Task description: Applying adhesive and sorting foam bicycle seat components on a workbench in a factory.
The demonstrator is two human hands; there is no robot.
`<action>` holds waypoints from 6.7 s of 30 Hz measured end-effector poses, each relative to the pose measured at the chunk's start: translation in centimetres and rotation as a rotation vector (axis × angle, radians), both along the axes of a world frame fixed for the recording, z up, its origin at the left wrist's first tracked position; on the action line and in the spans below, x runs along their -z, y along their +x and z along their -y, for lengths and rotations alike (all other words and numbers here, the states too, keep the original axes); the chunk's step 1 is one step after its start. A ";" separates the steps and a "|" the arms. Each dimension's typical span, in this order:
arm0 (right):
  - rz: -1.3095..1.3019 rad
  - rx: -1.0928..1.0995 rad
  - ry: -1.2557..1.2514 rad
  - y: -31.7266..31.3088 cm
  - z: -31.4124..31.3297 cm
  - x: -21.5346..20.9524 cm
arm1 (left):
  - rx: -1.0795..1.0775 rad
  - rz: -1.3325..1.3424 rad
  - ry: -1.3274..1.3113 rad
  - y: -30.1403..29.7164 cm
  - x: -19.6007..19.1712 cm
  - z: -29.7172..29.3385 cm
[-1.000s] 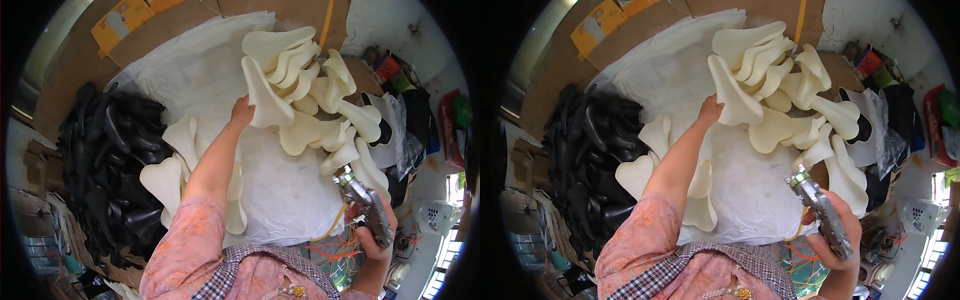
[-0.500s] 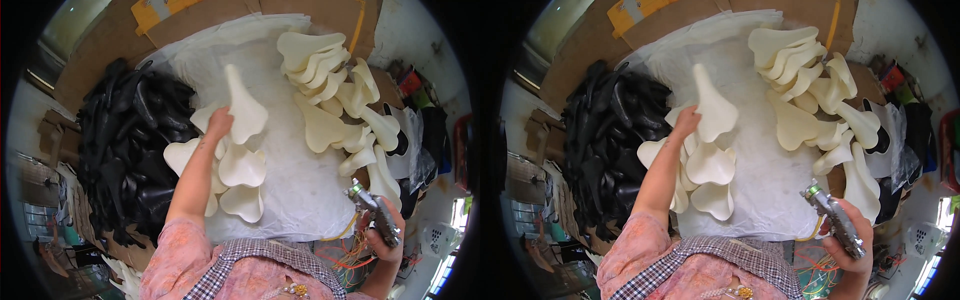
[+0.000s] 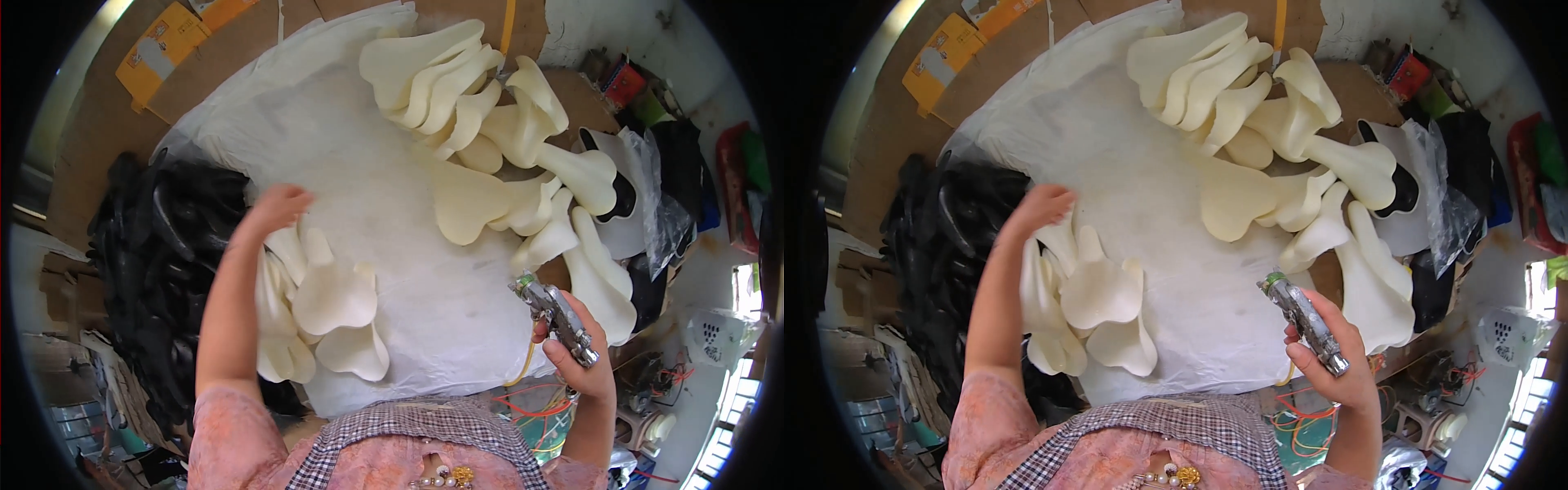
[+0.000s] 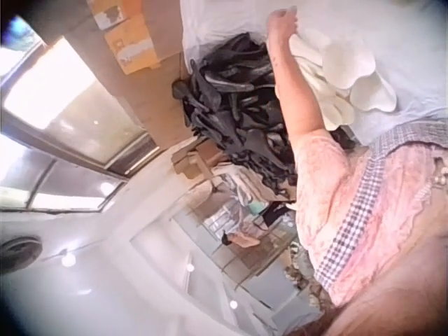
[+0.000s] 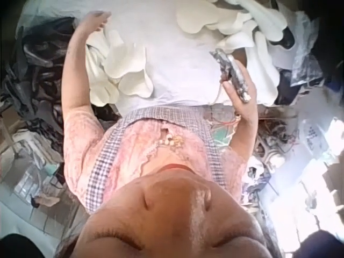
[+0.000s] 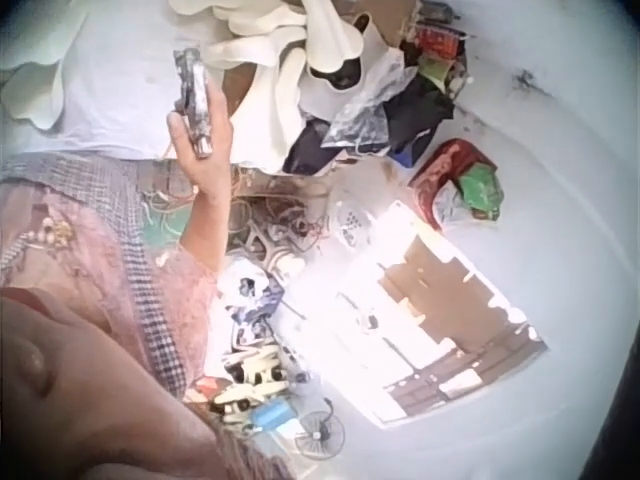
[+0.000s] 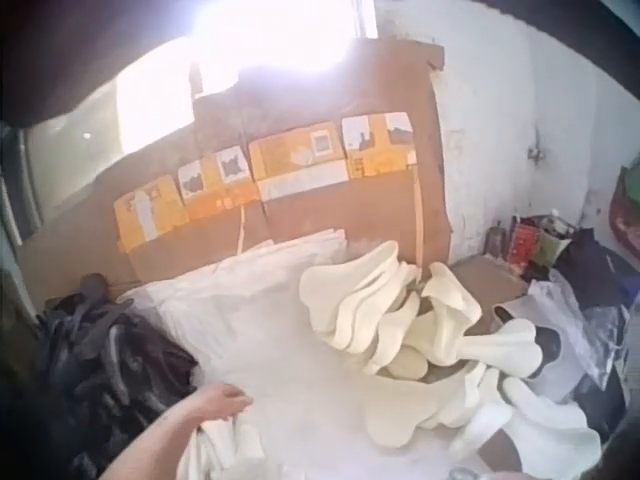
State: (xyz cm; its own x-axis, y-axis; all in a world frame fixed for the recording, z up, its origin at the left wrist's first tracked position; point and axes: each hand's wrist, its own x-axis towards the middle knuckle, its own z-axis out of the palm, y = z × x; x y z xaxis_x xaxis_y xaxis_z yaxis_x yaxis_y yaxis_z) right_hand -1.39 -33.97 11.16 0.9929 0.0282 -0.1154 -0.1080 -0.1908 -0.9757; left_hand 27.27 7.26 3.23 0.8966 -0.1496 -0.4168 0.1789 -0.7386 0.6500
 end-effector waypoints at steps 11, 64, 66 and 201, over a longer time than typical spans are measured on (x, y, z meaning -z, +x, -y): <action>-0.001 0.040 -0.011 -2.2 0.2 -2.6 | -0.176 -0.015 -0.401 -5.7 13.9 19.1; -0.051 -0.076 0.154 -6.5 12.6 -4.4 | -1.041 0.386 -0.612 -22.6 11.7 19.8; -0.093 -0.212 0.117 -6.6 13.1 -5.0 | -1.120 0.330 -0.602 -22.8 12.9 19.8; 0.141 -0.483 -0.562 6.8 3.1 12.6 | -0.550 0.462 0.109 -13.7 8.9 13.4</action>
State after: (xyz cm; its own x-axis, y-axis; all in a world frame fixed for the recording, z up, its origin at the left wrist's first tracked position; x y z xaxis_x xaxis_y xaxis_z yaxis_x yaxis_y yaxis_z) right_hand 5.41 -37.06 -1.40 0.8915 0.4385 -0.1138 0.2326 -0.6586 -0.7157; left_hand 13.59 -6.09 -5.68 0.9184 0.3940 0.0363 0.2677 -0.6861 0.6765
